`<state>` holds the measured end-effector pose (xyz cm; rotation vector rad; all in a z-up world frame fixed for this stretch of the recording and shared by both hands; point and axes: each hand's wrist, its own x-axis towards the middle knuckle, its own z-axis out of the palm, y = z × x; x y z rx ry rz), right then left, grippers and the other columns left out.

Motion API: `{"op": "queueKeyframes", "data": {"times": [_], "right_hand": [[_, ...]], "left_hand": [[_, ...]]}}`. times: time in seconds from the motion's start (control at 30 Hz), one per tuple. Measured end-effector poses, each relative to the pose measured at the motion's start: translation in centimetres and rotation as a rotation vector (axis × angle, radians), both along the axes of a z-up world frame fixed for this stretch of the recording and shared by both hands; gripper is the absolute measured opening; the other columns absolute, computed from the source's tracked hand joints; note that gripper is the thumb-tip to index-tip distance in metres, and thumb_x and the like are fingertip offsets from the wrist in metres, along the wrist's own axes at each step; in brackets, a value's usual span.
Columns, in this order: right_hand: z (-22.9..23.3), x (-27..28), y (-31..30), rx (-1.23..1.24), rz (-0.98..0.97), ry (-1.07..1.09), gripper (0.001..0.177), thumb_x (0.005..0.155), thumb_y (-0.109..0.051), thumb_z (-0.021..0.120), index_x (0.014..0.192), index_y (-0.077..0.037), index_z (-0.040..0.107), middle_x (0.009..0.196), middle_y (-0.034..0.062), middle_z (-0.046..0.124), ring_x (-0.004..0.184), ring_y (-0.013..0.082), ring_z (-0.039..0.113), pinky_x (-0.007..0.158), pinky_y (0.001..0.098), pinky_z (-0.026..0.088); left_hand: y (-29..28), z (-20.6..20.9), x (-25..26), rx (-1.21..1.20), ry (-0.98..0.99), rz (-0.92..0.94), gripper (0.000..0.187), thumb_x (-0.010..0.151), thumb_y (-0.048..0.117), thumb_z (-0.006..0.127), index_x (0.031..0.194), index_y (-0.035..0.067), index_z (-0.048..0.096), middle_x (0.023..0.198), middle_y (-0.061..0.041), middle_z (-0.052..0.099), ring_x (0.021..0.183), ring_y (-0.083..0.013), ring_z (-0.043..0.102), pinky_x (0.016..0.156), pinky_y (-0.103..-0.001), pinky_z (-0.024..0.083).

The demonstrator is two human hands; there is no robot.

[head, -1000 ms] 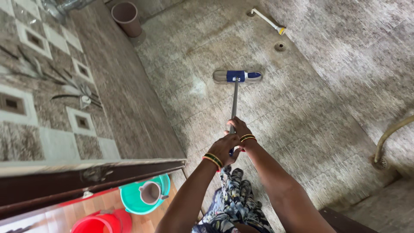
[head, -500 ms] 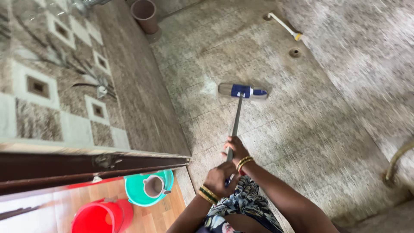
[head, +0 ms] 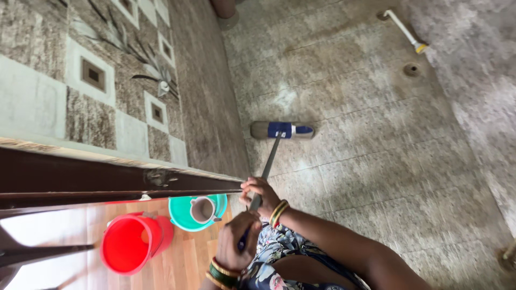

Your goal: The person mops a tiled floor using a flat mop, moving the mop head back and forth across the tiles while holding a bucket of water.

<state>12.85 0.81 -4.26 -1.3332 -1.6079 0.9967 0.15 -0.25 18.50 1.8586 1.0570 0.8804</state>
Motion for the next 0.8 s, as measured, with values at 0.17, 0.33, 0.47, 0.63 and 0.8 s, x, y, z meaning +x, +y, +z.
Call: {"op": "queueKeyframes", "data": {"times": [0.17,0.33,0.47,0.63,0.8], "right_hand": [[-6.5,1.1,4.3,0.038,0.073,-0.058,0.014,0.087,-0.022,0.079,0.086,-0.009,0.073,0.113,0.0092,0.074,0.123,0.0309,0.062,0.109,0.0428,0.049],[-11.1,5.2,8.2,-0.144,0.262,-0.443,0.021,0.083,-0.033,0.080,0.091,-0.016,0.073,0.130,0.0104,0.065,0.132,0.0307,0.053,0.107,0.0434,0.049],[-13.9,7.1,8.3,-0.294,0.256,-0.641,0.042,0.072,-0.042,0.088,0.102,-0.021,0.068,0.151,0.0114,0.048,0.142,0.0358,0.040,0.103,0.0465,0.049],[-14.2,7.3,6.5,-0.246,0.289,-0.584,0.045,0.066,-0.038,0.093,0.100,-0.022,0.069,0.153,0.0150,0.046,0.142,0.0400,0.039,0.108,0.0465,0.047],[-11.8,6.2,4.7,-0.179,0.347,-0.598,0.046,0.061,-0.035,0.096,0.096,-0.021,0.071,0.145,0.0153,0.052,0.135,0.0405,0.043,0.104,0.0455,0.047]], "left_hand": [[2.3,-5.0,-0.2,-0.210,0.093,0.048,0.014,0.094,0.008,0.059,0.096,-0.003,0.067,0.087,-0.018,0.072,0.076,-0.0339,0.074,0.069,-0.039,0.058],[3.8,-12.4,1.5,-0.051,0.147,-0.103,0.010,0.087,0.011,0.069,0.088,0.000,0.068,0.100,-0.018,0.072,0.086,-0.0377,0.070,0.077,-0.043,0.056],[3.1,-14.8,3.3,-0.069,0.104,-0.046,0.013,0.087,0.014,0.072,0.087,0.002,0.067,0.102,-0.017,0.070,0.090,-0.0354,0.071,0.081,-0.041,0.058],[1.2,-14.4,3.3,-0.118,0.086,-0.030,0.013,0.090,0.015,0.072,0.087,0.002,0.068,0.105,-0.019,0.070,0.096,-0.0374,0.071,0.083,-0.042,0.058],[-0.6,-11.1,1.8,-0.135,0.058,-0.015,0.014,0.092,0.014,0.071,0.087,0.001,0.070,0.099,-0.019,0.071,0.098,-0.0383,0.071,0.086,-0.043,0.057]]}}
